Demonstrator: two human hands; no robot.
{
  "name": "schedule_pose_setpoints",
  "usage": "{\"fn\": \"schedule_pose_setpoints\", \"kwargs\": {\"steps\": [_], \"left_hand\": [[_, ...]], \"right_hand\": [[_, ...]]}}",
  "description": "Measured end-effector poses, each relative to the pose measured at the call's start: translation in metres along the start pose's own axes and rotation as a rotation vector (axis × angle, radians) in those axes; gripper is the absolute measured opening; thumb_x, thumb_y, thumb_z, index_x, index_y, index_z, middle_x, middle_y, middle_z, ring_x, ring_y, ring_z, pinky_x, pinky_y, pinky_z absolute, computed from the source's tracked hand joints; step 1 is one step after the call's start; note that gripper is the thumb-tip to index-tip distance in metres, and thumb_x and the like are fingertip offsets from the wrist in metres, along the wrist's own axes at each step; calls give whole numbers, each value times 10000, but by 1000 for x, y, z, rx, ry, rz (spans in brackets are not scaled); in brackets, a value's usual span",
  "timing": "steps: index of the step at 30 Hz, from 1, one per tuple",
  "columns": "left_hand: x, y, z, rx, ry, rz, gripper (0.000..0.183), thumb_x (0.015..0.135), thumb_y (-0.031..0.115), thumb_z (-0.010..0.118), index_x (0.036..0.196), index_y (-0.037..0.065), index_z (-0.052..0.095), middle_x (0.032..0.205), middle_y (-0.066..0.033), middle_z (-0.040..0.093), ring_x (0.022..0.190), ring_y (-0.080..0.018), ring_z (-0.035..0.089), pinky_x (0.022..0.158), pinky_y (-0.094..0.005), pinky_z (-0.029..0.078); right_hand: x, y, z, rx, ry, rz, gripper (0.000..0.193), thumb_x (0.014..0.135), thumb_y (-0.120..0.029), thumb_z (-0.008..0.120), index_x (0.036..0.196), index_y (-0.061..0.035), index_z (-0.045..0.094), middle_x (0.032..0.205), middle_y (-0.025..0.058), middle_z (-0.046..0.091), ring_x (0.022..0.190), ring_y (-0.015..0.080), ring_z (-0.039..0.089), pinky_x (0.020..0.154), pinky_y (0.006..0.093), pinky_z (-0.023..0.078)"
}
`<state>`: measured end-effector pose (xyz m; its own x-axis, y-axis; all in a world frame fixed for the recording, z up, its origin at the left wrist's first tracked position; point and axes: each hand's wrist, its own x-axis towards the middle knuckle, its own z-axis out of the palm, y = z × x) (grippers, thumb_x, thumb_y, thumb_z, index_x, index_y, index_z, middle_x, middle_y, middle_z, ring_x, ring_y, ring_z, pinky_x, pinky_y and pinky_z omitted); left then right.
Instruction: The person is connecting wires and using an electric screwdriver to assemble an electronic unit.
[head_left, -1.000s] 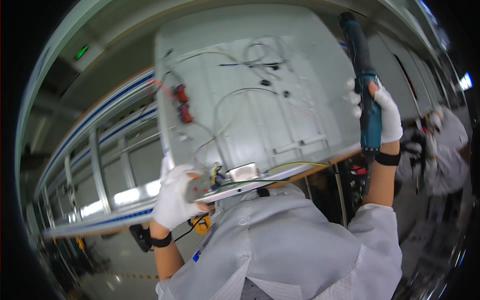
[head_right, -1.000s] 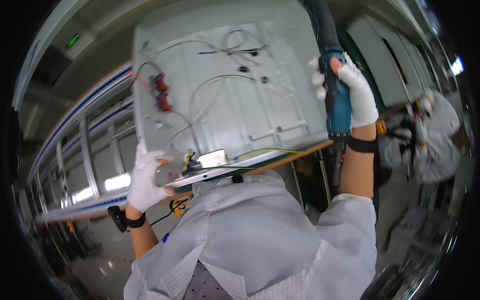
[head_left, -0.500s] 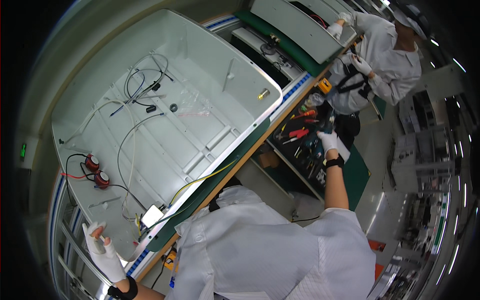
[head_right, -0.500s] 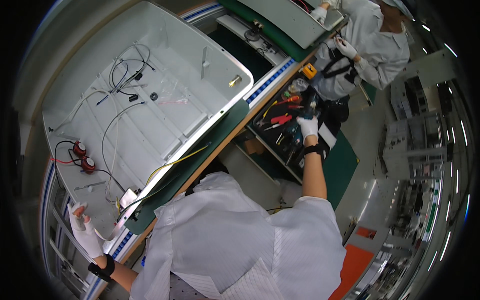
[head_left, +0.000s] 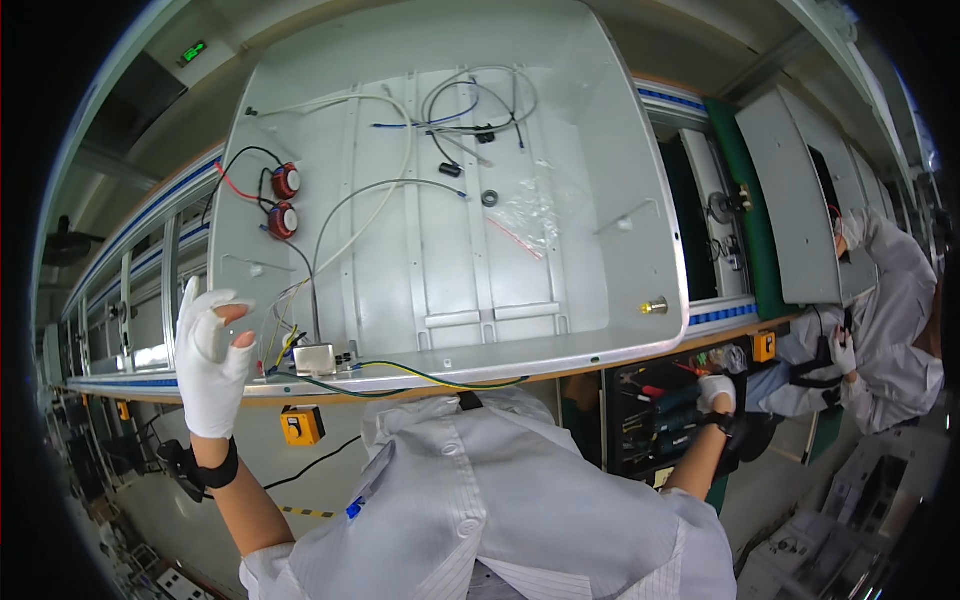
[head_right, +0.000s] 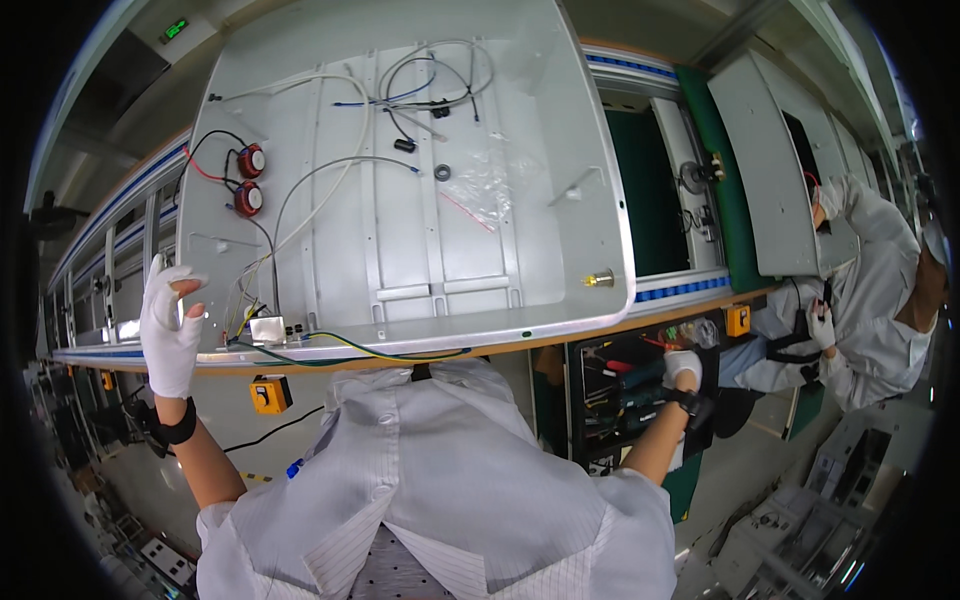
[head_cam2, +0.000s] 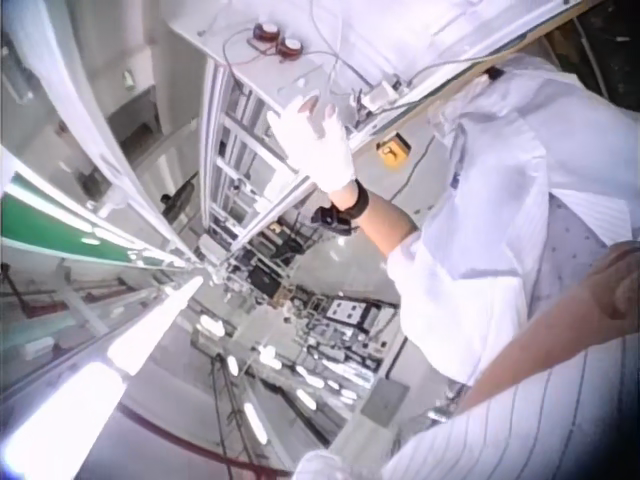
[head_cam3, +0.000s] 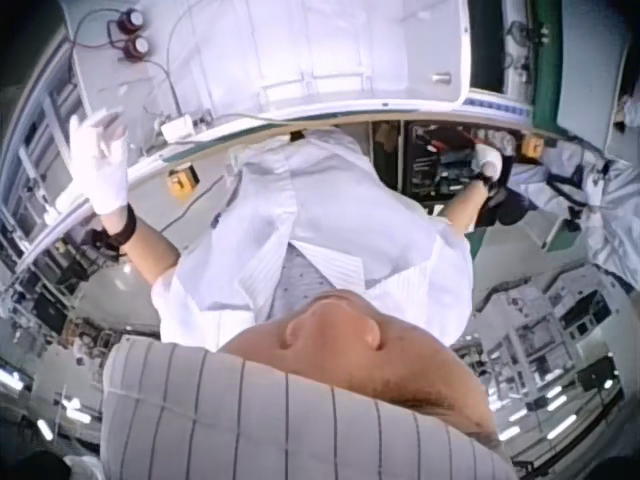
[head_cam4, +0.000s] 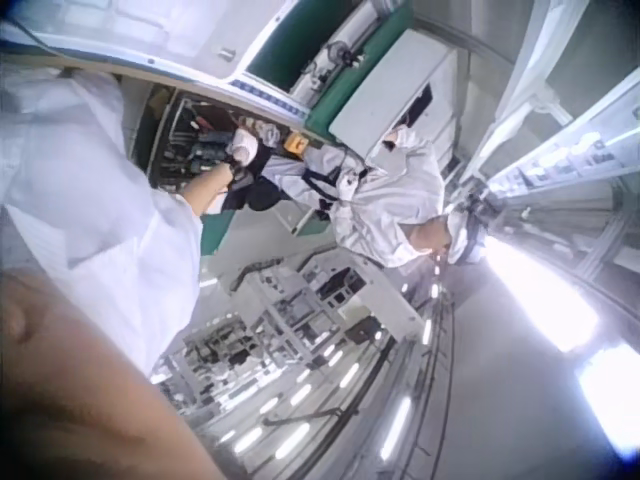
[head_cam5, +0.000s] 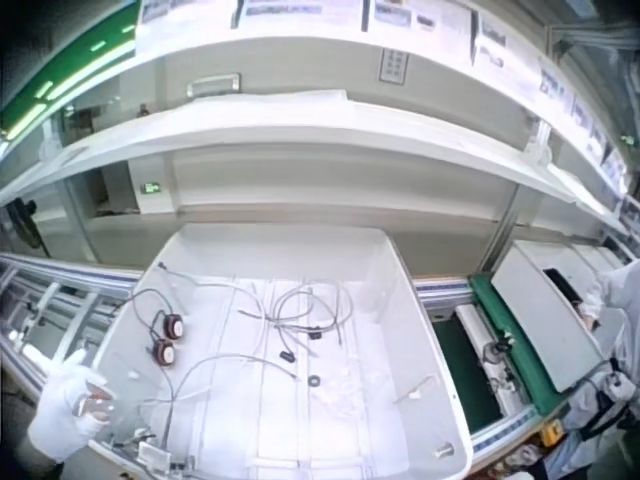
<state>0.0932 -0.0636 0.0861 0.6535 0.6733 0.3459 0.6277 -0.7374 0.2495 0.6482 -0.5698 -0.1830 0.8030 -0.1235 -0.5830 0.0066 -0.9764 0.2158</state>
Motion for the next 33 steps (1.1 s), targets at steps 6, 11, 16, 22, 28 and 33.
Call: {"fn": "schedule_pose_setpoints", "kwargs": {"steps": [6, 11, 16, 22, 28, 33], "left_hand": [[58, -2, -19, -8, 38, 171, 233, 835, 223, 676, 932, 16, 628, 920, -116, 634, 953, -320, 605, 1106, -498, 351], [119, -28, -6, -191, 184, 144, 188, 854, 182, 668, 921, 8, 640, 890, -124, 637, 849, -281, 624, 931, -374, 473], [151, -47, 84, -144, 111, 165, 161, 844, 209, 677, 905, 61, 660, 878, -141, 655, 864, -328, 633, 779, -387, 514], [125, -80, 130, 76, -326, 129, 255, 832, 327, 670, 885, 80, 703, 820, -164, 652, 834, -339, 623, 766, -447, 501], [131, -75, 138, 63, -435, 156, 291, 832, 362, 665, 895, 81, 707, 818, -146, 653, 867, -334, 620, 781, -436, 498], [126, -78, 141, 105, -469, 114, 293, 828, 358, 667, 898, 76, 700, 835, -147, 652, 872, -336, 621, 785, -431, 496]], "right_hand": [[-273, -126, -198, 620, -125, -830, 247, 845, -257, 670, 949, -35, 642, 720, 119, 661, 657, 248, 674, 636, 334, 538], [-368, -338, -224, -79, 155, -1436, 302, 833, -325, 614, 950, -64, 712, 797, 147, 691, 747, 248, 687, 683, 321, 526], [-238, -535, -164, -302, 615, -1255, 243, 785, -269, 665, 939, -94, 734, 974, 157, 704, 890, 349, 676, 784, 441, 539], [-249, -600, -70, -50, 432, -1347, 326, 875, -332, 605, 1129, -146, 688, 1003, 163, 695, 964, 329, 657, 831, 423, 531], [-244, -650, -38, -251, 857, -1448, 166, 869, -156, 586, 982, -142, 706, 952, 94, 630, 918, 293, 633, 715, 417, 542], [-231, -683, -33, -426, 1157, -1376, 103, 797, -133, 585, 824, -125, 683, 894, 49, 607, 850, 227, 582, 617, 364, 447]]}}
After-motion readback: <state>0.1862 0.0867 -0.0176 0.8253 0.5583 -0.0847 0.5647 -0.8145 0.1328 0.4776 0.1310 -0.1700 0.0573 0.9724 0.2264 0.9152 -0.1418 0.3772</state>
